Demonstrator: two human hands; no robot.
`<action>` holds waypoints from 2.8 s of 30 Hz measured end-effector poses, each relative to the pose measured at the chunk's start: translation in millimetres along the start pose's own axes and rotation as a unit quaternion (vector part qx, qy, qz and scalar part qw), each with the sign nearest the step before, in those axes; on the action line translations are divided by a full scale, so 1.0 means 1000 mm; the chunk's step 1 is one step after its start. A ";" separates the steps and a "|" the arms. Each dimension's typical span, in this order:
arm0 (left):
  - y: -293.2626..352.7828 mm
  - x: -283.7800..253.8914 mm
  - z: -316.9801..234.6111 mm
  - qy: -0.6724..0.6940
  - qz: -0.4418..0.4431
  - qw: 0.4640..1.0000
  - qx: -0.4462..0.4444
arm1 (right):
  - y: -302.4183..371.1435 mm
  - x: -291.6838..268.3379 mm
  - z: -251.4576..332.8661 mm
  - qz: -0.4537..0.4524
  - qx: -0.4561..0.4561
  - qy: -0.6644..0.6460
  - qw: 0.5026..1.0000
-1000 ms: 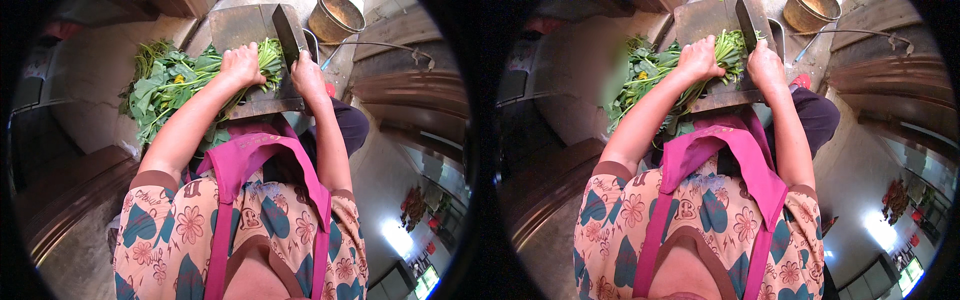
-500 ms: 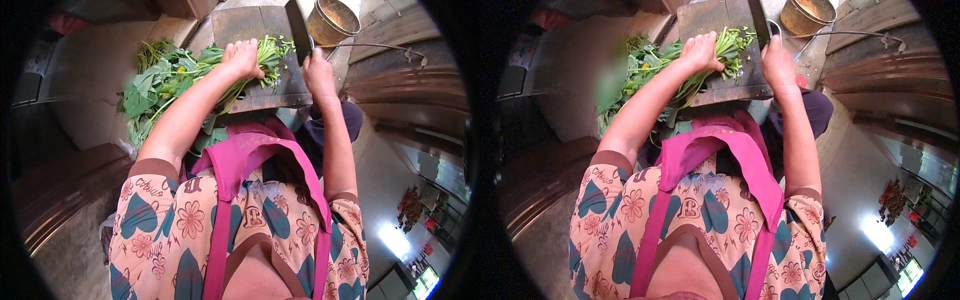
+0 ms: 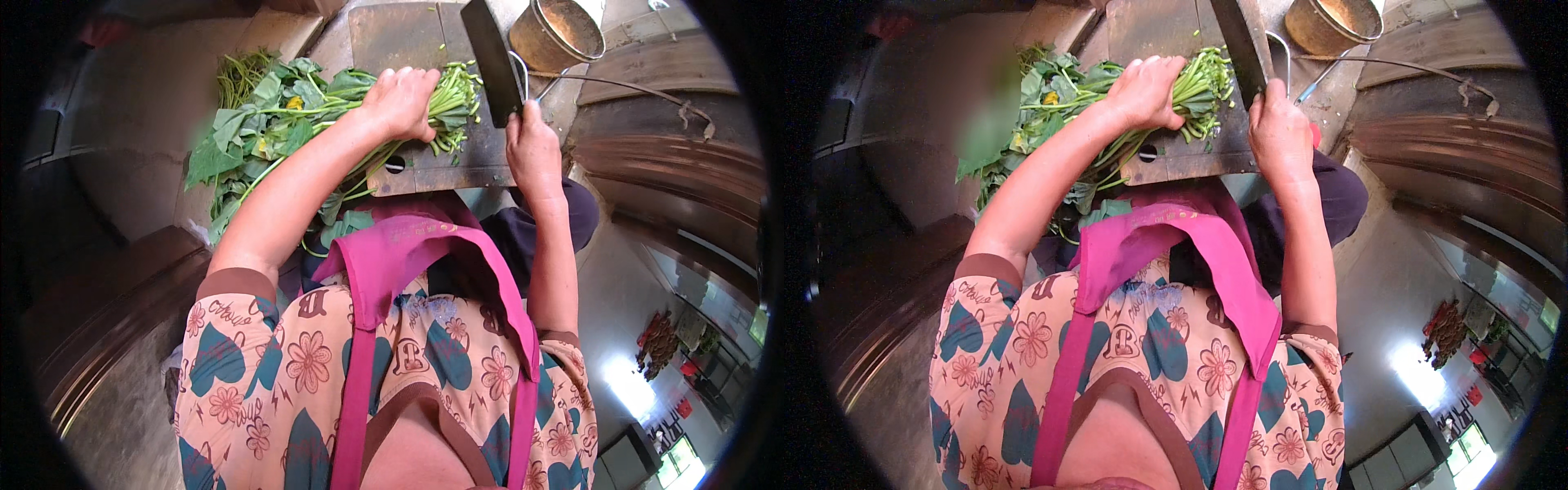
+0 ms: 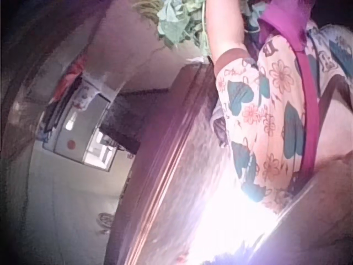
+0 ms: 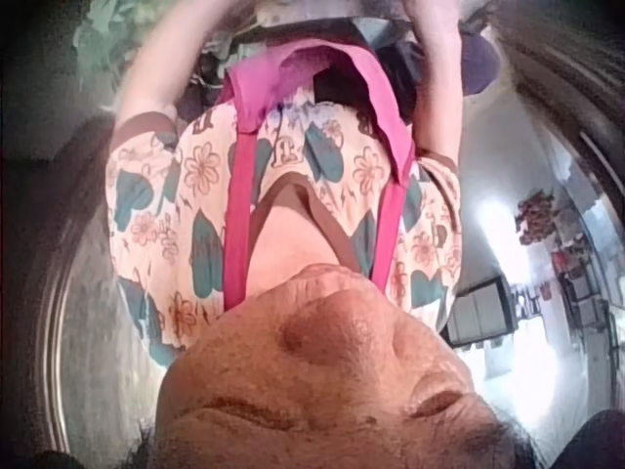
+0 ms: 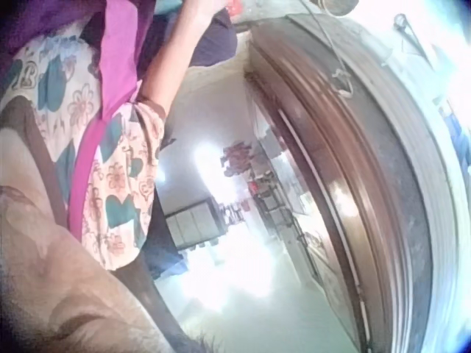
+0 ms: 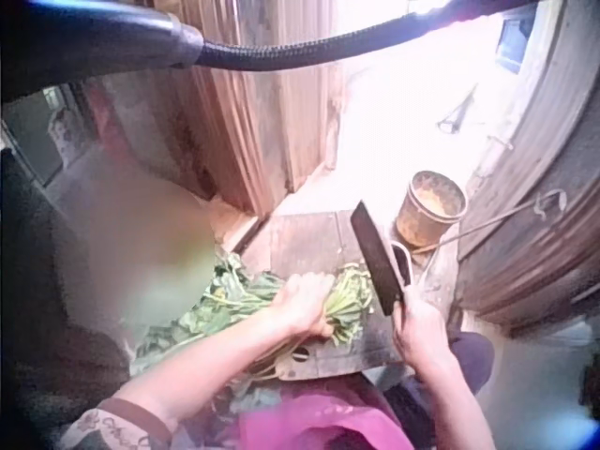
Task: The person sits on the floor and uses a cleaver to chop a large bunch of leafy green vegetables on a wooden cutting board. The chopped pieces accumulate on the board as the person continues cutting through the stems and leaves.
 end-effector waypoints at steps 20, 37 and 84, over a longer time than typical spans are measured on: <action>0.011 0.001 -0.013 0.004 -0.025 0.996 0.084 | -0.005 -0.001 0.004 0.015 -0.017 0.023 0.999; 0.009 0.009 -0.010 -0.003 -0.041 0.997 0.059 | 0.020 0.003 -0.031 0.038 0.030 0.042 0.998; 0.008 0.011 -0.012 -0.004 0.011 1.000 0.014 | 0.008 0.029 -0.021 0.017 0.052 0.046 0.997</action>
Point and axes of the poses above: each hand's wrist, its own y-axis away from the middle knuckle, its own x-axis out of the palm, z = x × y, the point moved 9 cm from there along -y, towards the middle knuckle, and after that the axes turned 6 degrees about -y, right-handed, at the moved point
